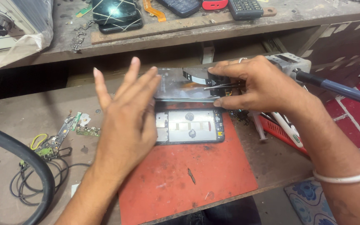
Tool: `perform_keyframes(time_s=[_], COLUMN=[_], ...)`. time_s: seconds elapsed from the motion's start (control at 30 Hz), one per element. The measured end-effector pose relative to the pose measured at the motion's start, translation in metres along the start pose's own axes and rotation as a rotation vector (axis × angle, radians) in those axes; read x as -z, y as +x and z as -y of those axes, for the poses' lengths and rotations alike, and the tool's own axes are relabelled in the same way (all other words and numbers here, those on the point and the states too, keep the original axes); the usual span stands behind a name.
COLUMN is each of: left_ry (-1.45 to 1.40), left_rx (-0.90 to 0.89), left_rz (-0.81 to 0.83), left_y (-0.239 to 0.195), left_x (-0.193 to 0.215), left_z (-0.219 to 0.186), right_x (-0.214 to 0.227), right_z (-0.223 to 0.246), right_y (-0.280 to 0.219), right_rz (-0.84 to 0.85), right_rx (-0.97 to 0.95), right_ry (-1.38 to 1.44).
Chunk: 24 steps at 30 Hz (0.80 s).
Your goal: The person disassembles a smartphone, removes the battery and internal components, then applies flux and solders a small circuit board using a soldering iron and tweezers. The work is performed on a cluttered workbench with various tools and parts visible.
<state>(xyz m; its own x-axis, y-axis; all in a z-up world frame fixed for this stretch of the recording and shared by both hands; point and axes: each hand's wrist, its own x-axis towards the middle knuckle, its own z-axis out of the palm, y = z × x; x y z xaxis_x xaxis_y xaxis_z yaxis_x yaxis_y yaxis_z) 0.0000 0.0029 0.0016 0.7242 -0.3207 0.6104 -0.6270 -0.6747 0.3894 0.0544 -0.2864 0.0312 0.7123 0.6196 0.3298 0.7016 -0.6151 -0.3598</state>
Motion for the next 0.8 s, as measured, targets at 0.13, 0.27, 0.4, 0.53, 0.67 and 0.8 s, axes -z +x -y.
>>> perform_keyframes(time_s=[0.13,0.27,0.4,0.53,0.67,0.8], left_ry=[-0.013,-0.069,-0.12,-0.011,0.129,0.388], left_rx=[0.01,0.004,0.04,0.11,0.242,0.075], left_rz=[-0.058,-0.101,-0.086,-0.127,-0.133,-0.101], left_y=[0.002,0.007,0.009,0.002,-0.016,-0.03], left_x=[0.011,0.021,0.05,0.093,0.119,0.124], left_z=[0.004,0.002,-0.005,-0.012,-0.019,-0.005], right_x=[0.009,0.017,0.022,0.012,-0.019,-0.049], right_z=[0.008,0.022,0.041,0.068,0.098,0.12], right_y=[-0.007,-0.011,-0.004,0.013,0.032,0.053], right_rz=[0.017,0.006,0.028,-0.038,-0.045,-0.078], right_rx=[-0.067,-0.056,-0.077,0.113,0.043,0.019], right_ry=[0.027,0.033,0.064,0.108,0.174,0.224])
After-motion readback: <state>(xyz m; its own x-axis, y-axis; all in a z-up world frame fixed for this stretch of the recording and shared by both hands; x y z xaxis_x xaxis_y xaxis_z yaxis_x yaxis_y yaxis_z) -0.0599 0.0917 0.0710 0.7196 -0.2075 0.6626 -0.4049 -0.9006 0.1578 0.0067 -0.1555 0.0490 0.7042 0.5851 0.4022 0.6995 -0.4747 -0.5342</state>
